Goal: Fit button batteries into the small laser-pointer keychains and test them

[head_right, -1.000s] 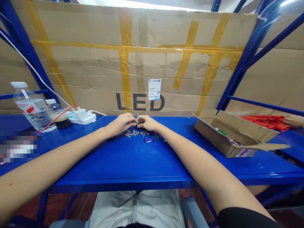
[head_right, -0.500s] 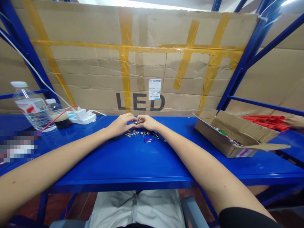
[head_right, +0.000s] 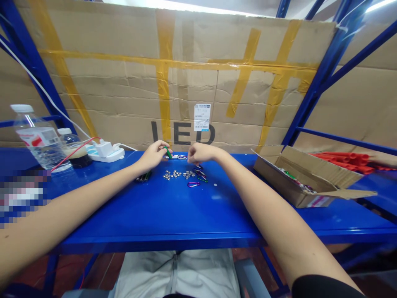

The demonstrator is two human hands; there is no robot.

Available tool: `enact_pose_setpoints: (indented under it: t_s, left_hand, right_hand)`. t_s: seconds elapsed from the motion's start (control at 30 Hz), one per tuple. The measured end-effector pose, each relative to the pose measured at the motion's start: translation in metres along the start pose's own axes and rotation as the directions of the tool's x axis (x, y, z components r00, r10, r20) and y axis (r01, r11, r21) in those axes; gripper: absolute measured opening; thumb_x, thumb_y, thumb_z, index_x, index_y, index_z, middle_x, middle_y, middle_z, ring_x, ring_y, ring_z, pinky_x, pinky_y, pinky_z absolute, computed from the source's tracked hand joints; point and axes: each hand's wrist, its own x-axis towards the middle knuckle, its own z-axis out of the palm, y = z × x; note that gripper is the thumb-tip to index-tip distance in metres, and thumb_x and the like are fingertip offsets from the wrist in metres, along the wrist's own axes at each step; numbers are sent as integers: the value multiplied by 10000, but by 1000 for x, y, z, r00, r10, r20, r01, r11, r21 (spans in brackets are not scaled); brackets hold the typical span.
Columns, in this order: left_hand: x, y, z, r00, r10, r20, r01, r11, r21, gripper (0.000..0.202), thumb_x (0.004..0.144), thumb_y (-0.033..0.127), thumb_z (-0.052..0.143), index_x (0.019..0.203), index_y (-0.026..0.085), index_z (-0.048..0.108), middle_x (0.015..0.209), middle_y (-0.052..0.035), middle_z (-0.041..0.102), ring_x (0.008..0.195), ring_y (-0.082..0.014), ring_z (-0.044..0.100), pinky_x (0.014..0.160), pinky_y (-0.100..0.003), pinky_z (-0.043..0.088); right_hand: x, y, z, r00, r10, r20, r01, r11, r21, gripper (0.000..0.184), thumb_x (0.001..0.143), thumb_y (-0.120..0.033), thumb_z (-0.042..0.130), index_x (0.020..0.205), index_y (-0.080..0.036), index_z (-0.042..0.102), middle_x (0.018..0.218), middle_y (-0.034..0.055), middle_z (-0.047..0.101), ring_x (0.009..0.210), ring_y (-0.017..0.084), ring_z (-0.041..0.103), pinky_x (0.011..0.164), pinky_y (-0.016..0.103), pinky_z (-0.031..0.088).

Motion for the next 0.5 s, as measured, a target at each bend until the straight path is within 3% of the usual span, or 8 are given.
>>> enact_pose_setpoints:
  t_s: [0.1, 0.2, 0.4, 0.5]
  left_hand:
    - [0, 7, -1, 995, -100, -22, 95, 980, -176, 158, 894, 81, 456, 980, 182, 542, 955, -69, 636, 835, -194, 671, 660, -387, 609]
    - [-1, 10, -2, 994, -112, -4, 108, 962, -251, 199, 880, 52, 459, 996, 177, 561, 947, -72, 620, 840, -191, 664, 667, -399, 617]
    - [0, 3, -1, 998, -64, 24, 67, 973, -220, 316, 845, 59, 575, 1147, 151, 579, 1011, -115, 689, 871, -183, 668, 665, -317, 589]
    - [-1, 4, 1, 997, -65, 30, 69, 986, -155, 243, 837, 90, 633, 1079, 109, 634, 1023, -136, 708, 867, -172, 672, 683, -294, 569]
  right_hand:
    - [-10, -5, -6, 986, 89, 142, -59, 978, -201, 118, 721, -238, 695, 810, -160, 704, 680, 26, 672, 635, 164, 605, 605, 281, 431]
    - [-7, -7, 1, 969, 121, 213, -59, 959, -278, 128, 704, -245, 710, 799, -160, 721, 675, 23, 675, 644, 168, 614, 608, 281, 426]
    - [1, -6, 15, 954, 163, 253, -77, 945, -318, 115, 703, -258, 701, 762, -162, 721, 611, 15, 654, 596, 170, 604, 573, 282, 408]
    - [-4, -5, 7, 962, 135, 238, -58, 950, -305, 75, 717, -229, 668, 729, -164, 704, 617, 16, 658, 593, 163, 606, 575, 278, 408]
